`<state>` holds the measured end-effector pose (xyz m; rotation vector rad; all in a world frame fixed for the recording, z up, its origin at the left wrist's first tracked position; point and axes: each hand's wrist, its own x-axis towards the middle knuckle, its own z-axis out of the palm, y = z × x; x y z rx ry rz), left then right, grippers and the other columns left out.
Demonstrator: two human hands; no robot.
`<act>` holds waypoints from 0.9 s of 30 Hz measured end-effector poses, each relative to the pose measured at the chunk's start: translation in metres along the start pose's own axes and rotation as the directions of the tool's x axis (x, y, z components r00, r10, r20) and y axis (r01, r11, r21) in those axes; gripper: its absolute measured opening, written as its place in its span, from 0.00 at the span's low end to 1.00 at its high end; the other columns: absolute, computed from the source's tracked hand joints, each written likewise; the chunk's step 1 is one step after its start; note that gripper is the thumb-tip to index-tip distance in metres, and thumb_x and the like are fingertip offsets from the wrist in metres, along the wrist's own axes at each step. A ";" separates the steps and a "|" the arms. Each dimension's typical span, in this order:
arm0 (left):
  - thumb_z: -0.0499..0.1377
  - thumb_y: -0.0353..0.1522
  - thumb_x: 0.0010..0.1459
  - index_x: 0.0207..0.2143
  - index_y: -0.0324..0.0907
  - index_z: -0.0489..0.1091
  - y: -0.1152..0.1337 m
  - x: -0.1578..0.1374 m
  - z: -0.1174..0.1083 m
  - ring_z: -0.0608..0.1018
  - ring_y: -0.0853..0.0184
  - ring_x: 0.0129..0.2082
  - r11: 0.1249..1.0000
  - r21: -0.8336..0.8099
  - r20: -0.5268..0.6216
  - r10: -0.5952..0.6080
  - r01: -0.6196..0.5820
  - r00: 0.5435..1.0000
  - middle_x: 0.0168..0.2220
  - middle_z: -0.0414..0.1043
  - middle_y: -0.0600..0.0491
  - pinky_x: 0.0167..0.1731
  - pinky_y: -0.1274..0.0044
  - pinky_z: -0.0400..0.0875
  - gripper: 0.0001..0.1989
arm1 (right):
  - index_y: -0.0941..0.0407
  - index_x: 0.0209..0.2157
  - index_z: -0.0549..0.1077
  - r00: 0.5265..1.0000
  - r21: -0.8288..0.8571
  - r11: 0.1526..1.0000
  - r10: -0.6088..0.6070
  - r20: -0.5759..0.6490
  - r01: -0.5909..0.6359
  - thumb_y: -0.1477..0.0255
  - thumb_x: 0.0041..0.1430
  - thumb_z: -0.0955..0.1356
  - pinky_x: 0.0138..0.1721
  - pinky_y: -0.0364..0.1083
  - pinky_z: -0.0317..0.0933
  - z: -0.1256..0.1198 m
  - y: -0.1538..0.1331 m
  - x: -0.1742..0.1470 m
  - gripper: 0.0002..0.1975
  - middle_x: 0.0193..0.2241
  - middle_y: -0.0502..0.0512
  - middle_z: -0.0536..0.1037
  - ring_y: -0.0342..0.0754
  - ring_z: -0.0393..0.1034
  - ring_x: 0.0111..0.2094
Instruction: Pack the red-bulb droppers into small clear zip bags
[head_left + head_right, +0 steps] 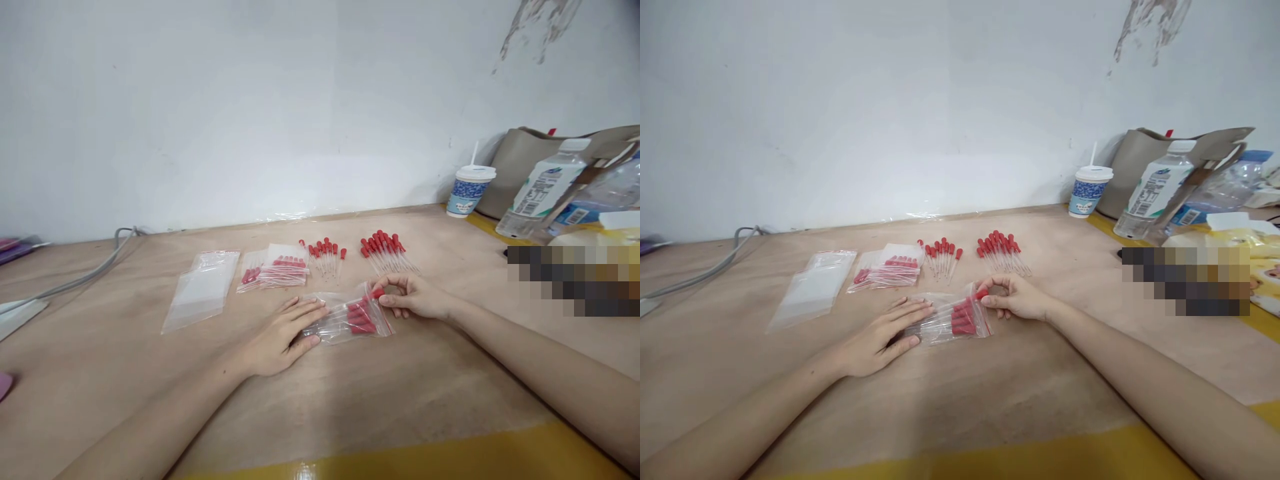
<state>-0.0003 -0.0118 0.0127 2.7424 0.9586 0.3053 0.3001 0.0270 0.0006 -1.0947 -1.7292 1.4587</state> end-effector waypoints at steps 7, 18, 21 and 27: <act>0.46 0.37 0.64 0.61 0.49 0.49 -0.001 0.000 0.000 0.56 0.64 0.60 1.000 0.011 -0.008 0.003 -0.003 1.000 0.60 0.55 0.52 0.59 0.64 0.47 0.22 | 0.59 0.40 0.74 0.996 0.010 0.996 0.092 -0.021 -0.092 0.66 0.41 0.72 0.14 0.35 0.54 0.000 0.005 0.013 0.21 0.15 0.45 0.70 0.36 0.62 0.15; 0.46 0.36 0.64 0.61 0.49 0.49 0.000 0.002 0.001 0.57 0.64 0.60 1.000 0.020 -0.021 0.014 -0.014 1.000 0.60 0.55 0.52 0.59 0.63 0.47 0.22 | 0.60 0.26 0.74 0.938 0.062 0.996 0.088 -0.337 -0.071 0.66 0.35 0.74 0.13 0.36 0.53 0.023 0.003 0.021 0.15 0.15 0.48 0.72 0.35 0.59 0.14; 0.46 0.36 0.65 0.61 0.49 0.49 0.001 0.002 0.001 0.57 0.63 0.60 1.000 0.023 -0.023 0.017 -0.016 1.000 0.60 0.55 0.52 0.59 0.63 0.47 0.22 | 0.60 0.22 0.73 0.926 -0.010 1.000 -0.022 -0.376 0.020 0.64 0.36 0.73 0.17 0.39 0.58 0.028 0.006 0.021 0.14 0.18 0.51 0.75 0.39 0.64 0.17; 0.46 0.36 0.64 0.61 0.50 0.50 -0.001 0.001 0.002 0.56 0.62 0.60 1.000 0.026 -0.036 0.007 -0.006 0.999 0.60 0.54 0.52 0.59 0.63 0.49 0.22 | 0.58 0.25 0.75 0.911 -0.232 0.971 -0.151 -0.384 0.063 0.70 0.44 0.68 0.23 0.42 0.62 0.030 0.012 0.022 0.06 0.23 0.53 0.77 0.43 0.69 0.24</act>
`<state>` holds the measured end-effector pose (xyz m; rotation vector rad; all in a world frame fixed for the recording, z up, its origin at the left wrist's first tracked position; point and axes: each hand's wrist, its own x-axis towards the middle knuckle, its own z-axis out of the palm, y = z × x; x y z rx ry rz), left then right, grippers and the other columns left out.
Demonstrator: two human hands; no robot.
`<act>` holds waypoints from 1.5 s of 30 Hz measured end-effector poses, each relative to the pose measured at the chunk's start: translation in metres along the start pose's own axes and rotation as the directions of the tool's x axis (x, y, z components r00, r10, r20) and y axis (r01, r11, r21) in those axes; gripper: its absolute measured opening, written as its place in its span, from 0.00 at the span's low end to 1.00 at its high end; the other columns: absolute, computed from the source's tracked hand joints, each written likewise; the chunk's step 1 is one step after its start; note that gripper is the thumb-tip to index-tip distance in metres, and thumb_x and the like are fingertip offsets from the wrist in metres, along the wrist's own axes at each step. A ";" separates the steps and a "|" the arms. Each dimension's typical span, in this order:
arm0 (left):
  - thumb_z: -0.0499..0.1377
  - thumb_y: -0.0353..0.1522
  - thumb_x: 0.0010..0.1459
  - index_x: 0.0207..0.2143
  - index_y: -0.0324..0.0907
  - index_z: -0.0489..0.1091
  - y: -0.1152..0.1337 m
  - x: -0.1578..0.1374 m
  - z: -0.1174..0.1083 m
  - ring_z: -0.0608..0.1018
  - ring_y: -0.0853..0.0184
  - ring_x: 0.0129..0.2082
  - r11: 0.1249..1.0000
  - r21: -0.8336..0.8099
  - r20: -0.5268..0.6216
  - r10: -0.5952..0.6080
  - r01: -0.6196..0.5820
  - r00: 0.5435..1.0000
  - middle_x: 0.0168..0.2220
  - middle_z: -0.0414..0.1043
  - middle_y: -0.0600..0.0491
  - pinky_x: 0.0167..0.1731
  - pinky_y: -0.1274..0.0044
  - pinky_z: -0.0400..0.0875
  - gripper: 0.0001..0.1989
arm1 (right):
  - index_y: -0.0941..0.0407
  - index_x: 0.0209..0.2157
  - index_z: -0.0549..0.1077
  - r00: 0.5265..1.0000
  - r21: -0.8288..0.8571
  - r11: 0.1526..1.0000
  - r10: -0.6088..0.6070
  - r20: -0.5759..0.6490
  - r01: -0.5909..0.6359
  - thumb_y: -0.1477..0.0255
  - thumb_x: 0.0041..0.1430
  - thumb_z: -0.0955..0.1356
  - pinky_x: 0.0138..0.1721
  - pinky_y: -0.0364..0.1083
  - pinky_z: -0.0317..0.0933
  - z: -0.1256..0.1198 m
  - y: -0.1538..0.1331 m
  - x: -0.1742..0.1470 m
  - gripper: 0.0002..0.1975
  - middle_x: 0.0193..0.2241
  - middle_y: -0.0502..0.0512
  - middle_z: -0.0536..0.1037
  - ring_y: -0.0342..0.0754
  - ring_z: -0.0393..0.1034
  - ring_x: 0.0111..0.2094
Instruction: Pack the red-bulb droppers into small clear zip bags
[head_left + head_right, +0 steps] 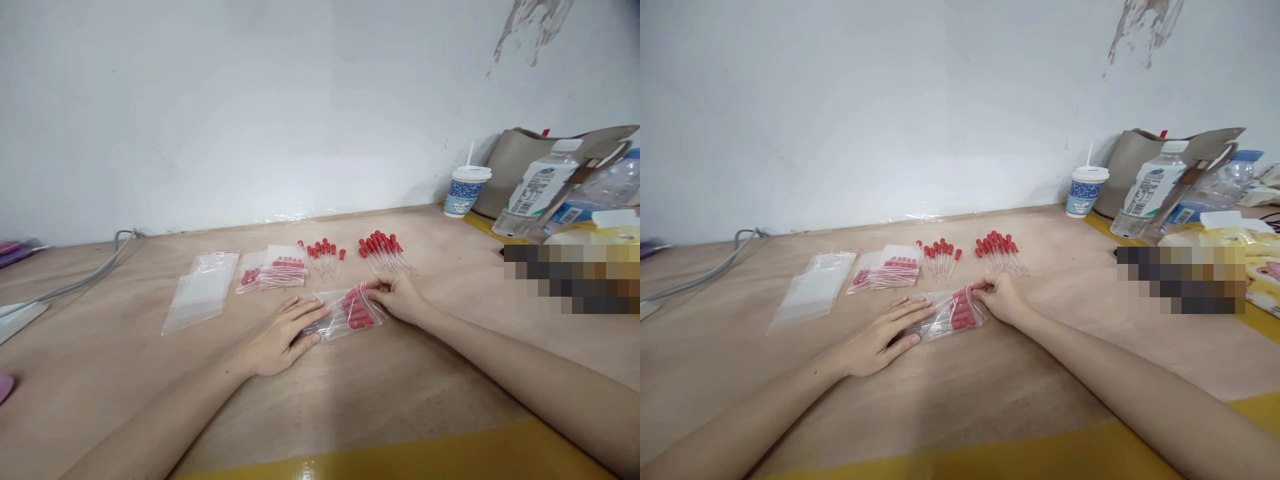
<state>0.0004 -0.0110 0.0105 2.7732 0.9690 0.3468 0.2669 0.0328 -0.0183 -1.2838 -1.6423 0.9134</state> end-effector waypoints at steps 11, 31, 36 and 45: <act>0.46 0.36 0.64 0.60 0.49 0.51 0.000 0.000 0.000 0.55 0.61 0.60 1.000 -0.007 0.002 -0.012 0.012 1.000 0.60 0.53 0.51 0.59 0.62 0.50 0.22 | 0.57 0.28 0.75 0.987 -0.333 0.929 -0.162 0.023 0.160 0.76 0.49 0.62 0.24 0.41 0.57 -0.001 -0.002 -0.005 0.10 0.23 0.51 0.75 0.42 0.65 0.23; 0.45 0.36 0.65 0.61 0.48 0.50 0.001 -0.001 -0.001 0.56 0.63 0.60 0.999 0.029 0.018 -0.021 0.020 1.000 0.60 0.54 0.51 0.59 0.63 0.50 0.22 | 0.55 0.26 0.77 0.975 -0.238 0.952 -0.161 0.156 0.195 0.78 0.46 0.61 0.27 0.41 0.59 -0.006 0.000 -0.008 0.13 0.21 0.49 0.75 0.43 0.65 0.24; 0.46 0.35 0.64 0.60 0.48 0.51 0.001 -0.001 -0.001 0.56 0.63 0.60 1.000 0.022 0.014 -0.017 0.016 1.000 0.60 0.55 0.51 0.58 0.64 0.51 0.22 | 0.55 0.24 0.76 0.975 -0.256 0.946 -0.162 0.151 0.197 0.78 0.44 0.61 0.28 0.41 0.59 -0.005 -0.002 -0.009 0.12 0.21 0.49 0.74 0.43 0.65 0.25; 0.45 0.36 0.65 0.60 0.48 0.52 0.000 -0.001 0.000 0.57 0.63 0.60 1.000 0.016 0.004 -0.009 0.009 1.000 0.59 0.55 0.51 0.58 0.64 0.52 0.21 | 0.58 0.32 0.74 0.995 -0.269 0.959 -0.072 0.069 0.088 0.75 0.46 0.62 0.23 0.40 0.57 -0.004 0.000 -0.013 0.11 0.20 0.49 0.73 0.41 0.63 0.20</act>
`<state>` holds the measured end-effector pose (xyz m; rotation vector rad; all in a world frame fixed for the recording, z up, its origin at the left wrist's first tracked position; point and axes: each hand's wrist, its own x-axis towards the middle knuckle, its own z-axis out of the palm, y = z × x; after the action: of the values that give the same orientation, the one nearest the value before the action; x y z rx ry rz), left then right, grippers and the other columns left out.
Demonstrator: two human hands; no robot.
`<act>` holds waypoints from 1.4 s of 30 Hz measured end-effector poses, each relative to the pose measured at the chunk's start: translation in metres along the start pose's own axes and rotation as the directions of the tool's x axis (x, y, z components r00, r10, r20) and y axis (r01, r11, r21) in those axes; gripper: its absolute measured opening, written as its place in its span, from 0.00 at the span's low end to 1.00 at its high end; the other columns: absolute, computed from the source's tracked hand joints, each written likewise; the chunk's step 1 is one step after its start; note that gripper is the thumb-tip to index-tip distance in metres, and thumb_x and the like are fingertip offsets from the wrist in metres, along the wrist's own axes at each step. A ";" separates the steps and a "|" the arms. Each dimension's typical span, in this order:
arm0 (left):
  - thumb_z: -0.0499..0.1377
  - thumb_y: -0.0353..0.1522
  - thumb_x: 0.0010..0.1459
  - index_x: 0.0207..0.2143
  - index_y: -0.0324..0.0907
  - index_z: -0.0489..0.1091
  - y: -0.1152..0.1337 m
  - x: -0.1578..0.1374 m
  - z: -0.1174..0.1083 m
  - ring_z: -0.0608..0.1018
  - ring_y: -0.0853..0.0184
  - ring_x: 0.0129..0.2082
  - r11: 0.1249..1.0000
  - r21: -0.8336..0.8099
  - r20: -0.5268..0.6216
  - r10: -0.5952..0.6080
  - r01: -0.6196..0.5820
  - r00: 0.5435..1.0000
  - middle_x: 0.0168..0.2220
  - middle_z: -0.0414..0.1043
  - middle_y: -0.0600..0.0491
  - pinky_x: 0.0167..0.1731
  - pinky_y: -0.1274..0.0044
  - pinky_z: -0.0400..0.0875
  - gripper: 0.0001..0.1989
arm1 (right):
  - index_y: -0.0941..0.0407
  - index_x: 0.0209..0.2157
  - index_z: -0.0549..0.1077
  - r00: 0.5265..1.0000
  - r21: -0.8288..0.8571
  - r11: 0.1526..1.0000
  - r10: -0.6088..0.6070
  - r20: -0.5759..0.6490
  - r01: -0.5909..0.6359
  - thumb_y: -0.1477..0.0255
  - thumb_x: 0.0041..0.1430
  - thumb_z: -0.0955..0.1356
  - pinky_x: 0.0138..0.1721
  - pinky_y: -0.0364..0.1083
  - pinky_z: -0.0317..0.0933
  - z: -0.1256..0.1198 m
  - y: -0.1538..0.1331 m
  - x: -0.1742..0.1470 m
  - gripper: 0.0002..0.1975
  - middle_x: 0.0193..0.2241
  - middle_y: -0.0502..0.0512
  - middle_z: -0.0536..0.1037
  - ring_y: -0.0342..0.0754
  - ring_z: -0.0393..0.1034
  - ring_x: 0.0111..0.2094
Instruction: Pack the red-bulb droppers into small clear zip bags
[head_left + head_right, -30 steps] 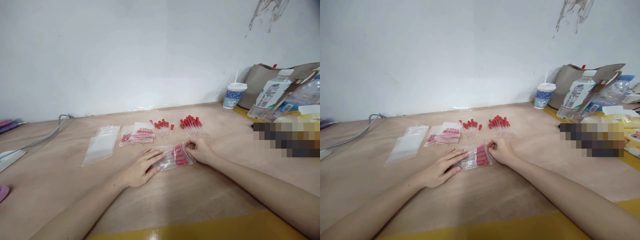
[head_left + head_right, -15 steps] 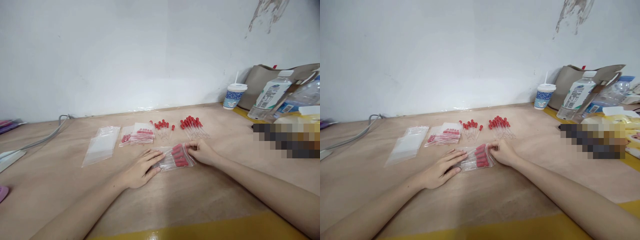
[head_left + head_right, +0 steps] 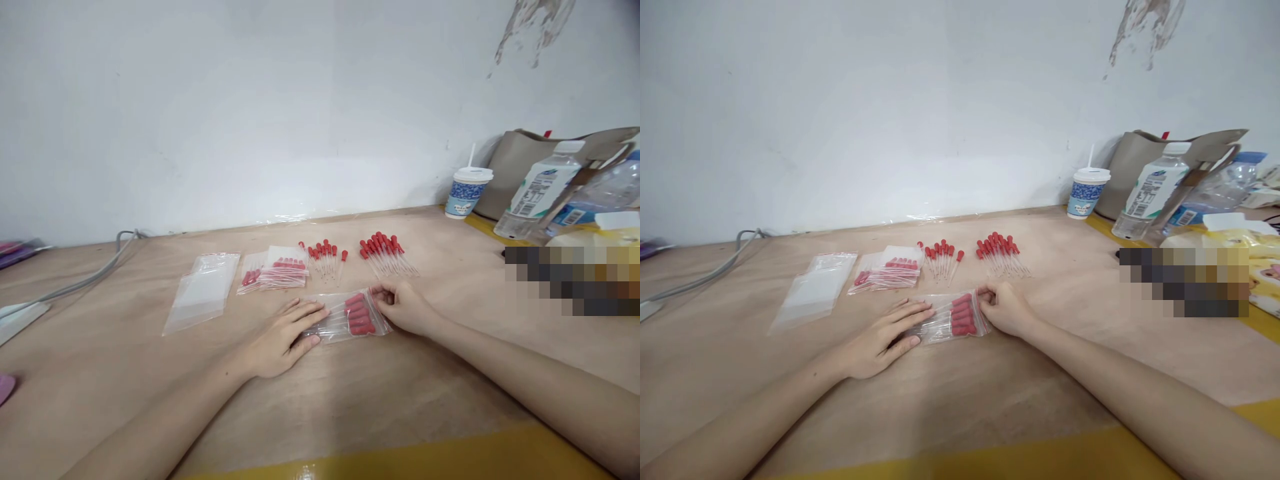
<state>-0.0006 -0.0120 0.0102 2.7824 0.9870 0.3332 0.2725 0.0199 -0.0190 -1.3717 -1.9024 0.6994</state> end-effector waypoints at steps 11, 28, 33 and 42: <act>0.46 0.36 0.65 0.60 0.48 0.50 0.001 0.000 -0.001 0.56 0.63 0.60 1.000 -0.001 0.009 -0.013 0.013 1.000 0.60 0.54 0.51 0.58 0.63 0.51 0.22 | 0.60 0.41 0.69 0.990 0.158 0.983 0.112 -0.085 -0.098 0.63 0.51 0.65 0.27 0.43 0.60 -0.003 0.000 0.002 0.18 0.24 0.53 0.73 0.44 0.67 0.26; 0.49 0.36 0.62 0.52 0.43 0.60 -0.008 0.000 0.007 0.56 0.57 0.58 0.957 0.119 -0.447 -0.185 0.263 0.875 0.57 0.55 0.47 0.57 0.62 0.52 0.17 | 0.59 0.31 0.73 0.947 0.748 0.581 0.226 0.230 -0.320 0.71 0.51 0.64 0.30 0.44 0.66 -0.053 -0.020 0.016 0.08 0.30 0.58 0.78 0.47 0.73 0.30; 0.46 0.35 0.61 0.50 0.40 0.62 -0.033 -0.006 -0.006 0.59 0.54 0.55 0.803 0.160 -0.609 -0.378 0.575 0.697 0.53 0.59 0.43 0.53 0.61 0.54 0.17 | 0.58 0.31 0.71 0.965 0.876 0.456 0.259 0.040 -0.159 0.76 0.54 0.61 0.32 0.41 0.67 -0.036 -0.041 0.044 0.08 0.33 0.57 0.78 0.46 0.73 0.36; 0.43 0.39 0.61 0.55 0.38 0.57 -0.083 -0.028 -0.026 0.58 0.51 0.57 0.485 0.157 -0.496 -0.715 0.860 0.493 0.56 0.58 0.41 0.54 0.59 0.50 0.23 | 0.56 0.28 0.63 0.913 0.971 0.068 0.361 0.191 -0.230 0.82 0.54 0.61 0.37 0.42 0.68 0.081 -0.091 0.084 0.07 0.25 0.48 0.71 0.39 0.69 0.28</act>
<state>-0.0783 0.0358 0.0113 2.1349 2.5664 0.5529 0.1378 0.0703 0.0164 -0.7602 -0.5481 1.6752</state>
